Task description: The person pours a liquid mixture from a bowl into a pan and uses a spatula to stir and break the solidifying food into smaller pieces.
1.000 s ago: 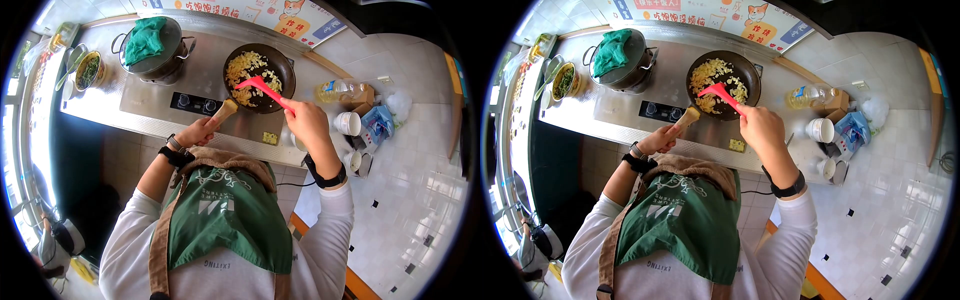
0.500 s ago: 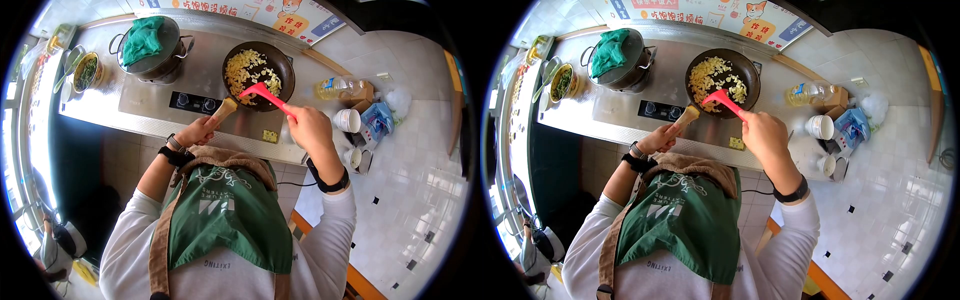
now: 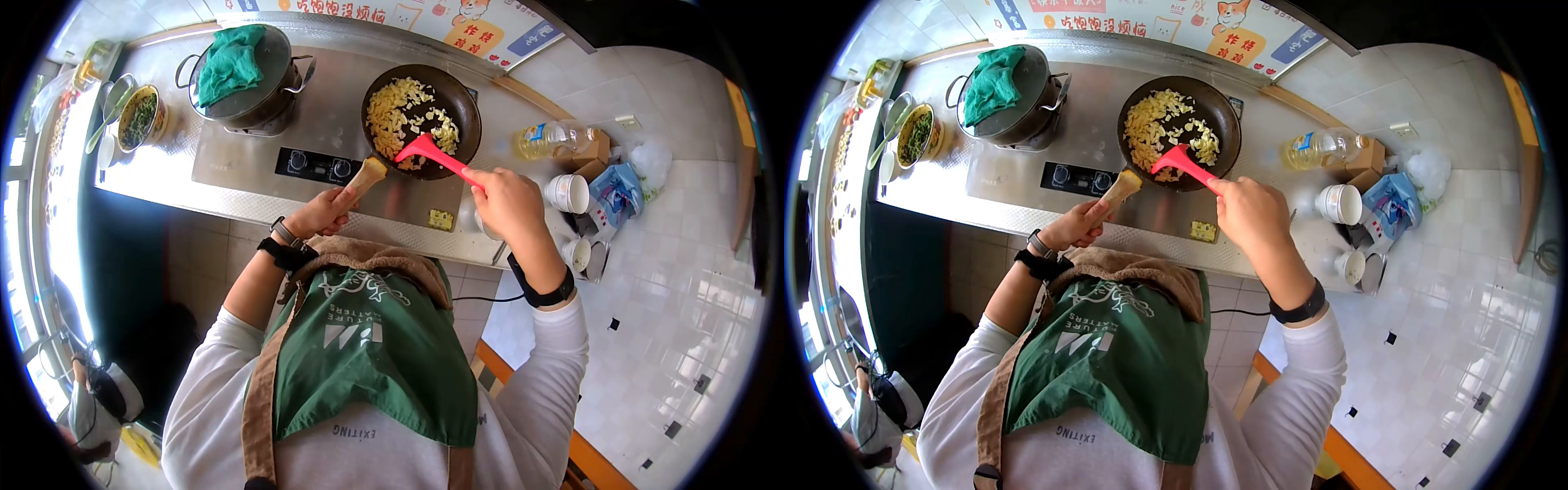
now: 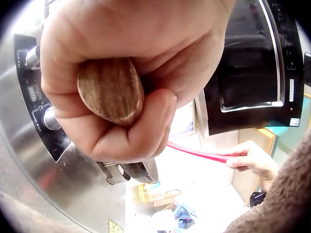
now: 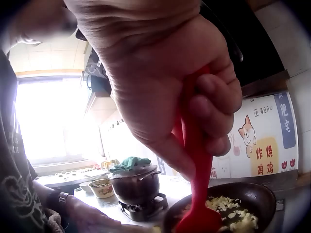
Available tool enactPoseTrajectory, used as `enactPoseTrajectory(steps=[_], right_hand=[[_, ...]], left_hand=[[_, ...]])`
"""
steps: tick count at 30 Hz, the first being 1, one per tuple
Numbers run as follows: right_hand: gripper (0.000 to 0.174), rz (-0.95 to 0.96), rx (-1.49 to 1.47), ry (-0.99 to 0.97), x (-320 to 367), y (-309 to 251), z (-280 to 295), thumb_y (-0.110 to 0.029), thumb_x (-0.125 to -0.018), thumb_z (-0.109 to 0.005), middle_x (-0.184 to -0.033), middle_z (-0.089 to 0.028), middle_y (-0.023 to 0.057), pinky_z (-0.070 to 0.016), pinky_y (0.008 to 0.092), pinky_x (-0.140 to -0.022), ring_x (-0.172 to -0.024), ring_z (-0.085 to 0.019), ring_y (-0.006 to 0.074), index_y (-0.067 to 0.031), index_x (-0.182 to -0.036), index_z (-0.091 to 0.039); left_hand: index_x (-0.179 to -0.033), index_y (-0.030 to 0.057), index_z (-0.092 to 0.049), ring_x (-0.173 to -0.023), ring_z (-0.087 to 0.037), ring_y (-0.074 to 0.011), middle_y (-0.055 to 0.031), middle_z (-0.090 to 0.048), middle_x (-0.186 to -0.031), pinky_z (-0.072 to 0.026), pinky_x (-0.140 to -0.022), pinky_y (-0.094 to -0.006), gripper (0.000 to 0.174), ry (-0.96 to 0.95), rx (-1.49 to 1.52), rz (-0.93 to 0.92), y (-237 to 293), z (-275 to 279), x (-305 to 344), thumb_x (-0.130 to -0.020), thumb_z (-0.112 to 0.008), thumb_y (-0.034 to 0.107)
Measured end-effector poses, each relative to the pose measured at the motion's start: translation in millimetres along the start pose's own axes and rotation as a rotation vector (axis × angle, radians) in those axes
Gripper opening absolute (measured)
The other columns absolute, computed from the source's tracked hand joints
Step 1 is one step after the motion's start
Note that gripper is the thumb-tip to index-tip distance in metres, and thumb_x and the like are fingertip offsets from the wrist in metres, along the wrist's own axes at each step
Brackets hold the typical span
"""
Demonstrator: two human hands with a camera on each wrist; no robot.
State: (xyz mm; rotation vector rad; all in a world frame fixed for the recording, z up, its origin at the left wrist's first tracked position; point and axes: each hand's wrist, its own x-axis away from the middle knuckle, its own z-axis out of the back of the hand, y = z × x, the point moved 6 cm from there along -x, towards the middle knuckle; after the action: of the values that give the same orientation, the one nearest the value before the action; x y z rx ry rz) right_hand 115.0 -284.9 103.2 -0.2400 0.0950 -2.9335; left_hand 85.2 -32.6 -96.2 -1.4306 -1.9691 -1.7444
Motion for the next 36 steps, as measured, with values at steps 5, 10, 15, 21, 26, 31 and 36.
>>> enactPoseTrajectory(steps=[5, 10, 15, 21, 26, 31, 36], right_hand=[[0.023, 0.012, 0.051, -0.038, 3.2, -5.0, 7.0, -0.014, -0.08, -0.062, -0.074, -0.064, 0.0116, -0.051, 0.0423, -0.064, -0.068, -0.063, 0.031, -0.0167, -0.1, -0.072], [0.024, 0.008, 0.06, 0.005, 3.8, -3.0, 13.6, -0.014, -0.08, -0.062, -0.074, -0.064, 0.012, -0.0513, 0.0421, -0.063, -0.067, -0.063, 0.0307, -0.017, -0.102, -0.072], [0.029, -0.027, 0.042, -0.074, 1.6, -6.1, -3.6, -0.017, -0.082, -0.061, -0.077, -0.063, 0.0129, -0.0504, 0.0441, -0.066, -0.072, -0.063, 0.034, -0.0192, -0.109, -0.07], [0.029, -0.005, 0.139, -0.034, 10.3, -12.3, -6.8, -0.017, -0.081, -0.062, -0.075, -0.062, 0.0115, -0.0513, 0.0424, -0.064, -0.067, -0.063, 0.0315, -0.0194, -0.109, -0.07], [0.028, -0.009, 0.157, 0.022, 5.0, -8.6, -3.2, -0.018, -0.081, -0.063, -0.076, -0.063, 0.0116, -0.0516, 0.043, -0.063, -0.066, -0.063, 0.0326, -0.0198, -0.107, -0.07], [0.027, -0.237, 0.044, 0.042, 1.6, 39.8, 0.3, -0.021, -0.083, -0.063, -0.08, -0.068, 0.0147, -0.0515, 0.0421, -0.064, -0.07, -0.065, 0.0327, -0.0205, -0.11, -0.07], [0.028, -0.393, -0.193, -0.012, 1.7, 72.8, -3.1, -0.023, -0.084, -0.063, -0.088, -0.069, 0.0148, -0.0531, 0.0409, -0.071, -0.079, -0.066, 0.0328, -0.0203, -0.111, -0.069]], left_hand=[[-0.1, 0.0071, -0.048, -0.043, -0.027, -0.0045, 0.002, -0.038, -0.064, -0.0217, -0.037, -0.0204, 0.048, 0.019, -0.024, -0.013, 1.4, -2.0, 2.4, -0.098, -0.038, 0.055], [-0.1, 0.0074, -0.047, -0.043, -0.027, -0.0042, 0.0022, -0.037, -0.063, -0.0214, -0.037, -0.0202, 0.048, 0.014, -0.016, 0.007, -0.6, -1.1, 0.7, -0.098, -0.038, 0.054], [-0.101, 0.0077, -0.047, -0.043, -0.026, -0.004, 0.0025, -0.037, -0.063, -0.0211, -0.037, -0.0201, 0.048, 0.015, -0.019, 0.02, 0.0, -1.0, 1.5, -0.098, -0.037, 0.054], [-0.101, 0.0078, -0.047, -0.043, -0.026, -0.0041, 0.0026, -0.037, -0.063, -0.0212, -0.036, -0.0201, 0.047, 0.01, -0.017, 0.016, 0.4, -2.9, 1.5, -0.099, -0.037, 0.054], [-0.1, 0.0075, -0.047, -0.042, -0.026, -0.0041, 0.0023, -0.037, -0.063, -0.0208, -0.036, -0.0203, 0.047, 0.026, -0.016, 0.007, -0.7, -0.9, -0.3, -0.099, -0.037, 0.053], [-0.101, 0.007, -0.048, -0.042, -0.026, -0.0042, 0.0019, -0.037, -0.063, -0.0209, -0.036, -0.0204, 0.047, 0.02, -0.006, 0.019, -4.6, 0.9, -2.0, -0.099, -0.037, 0.053], [-0.102, 0.0068, -0.048, -0.042, -0.026, -0.0043, 0.0017, -0.037, -0.063, -0.0208, -0.036, -0.0205, 0.047, 0.012, 0.015, 0.018, -5.9, 1.5, -3.1, -0.099, -0.037, 0.053]])
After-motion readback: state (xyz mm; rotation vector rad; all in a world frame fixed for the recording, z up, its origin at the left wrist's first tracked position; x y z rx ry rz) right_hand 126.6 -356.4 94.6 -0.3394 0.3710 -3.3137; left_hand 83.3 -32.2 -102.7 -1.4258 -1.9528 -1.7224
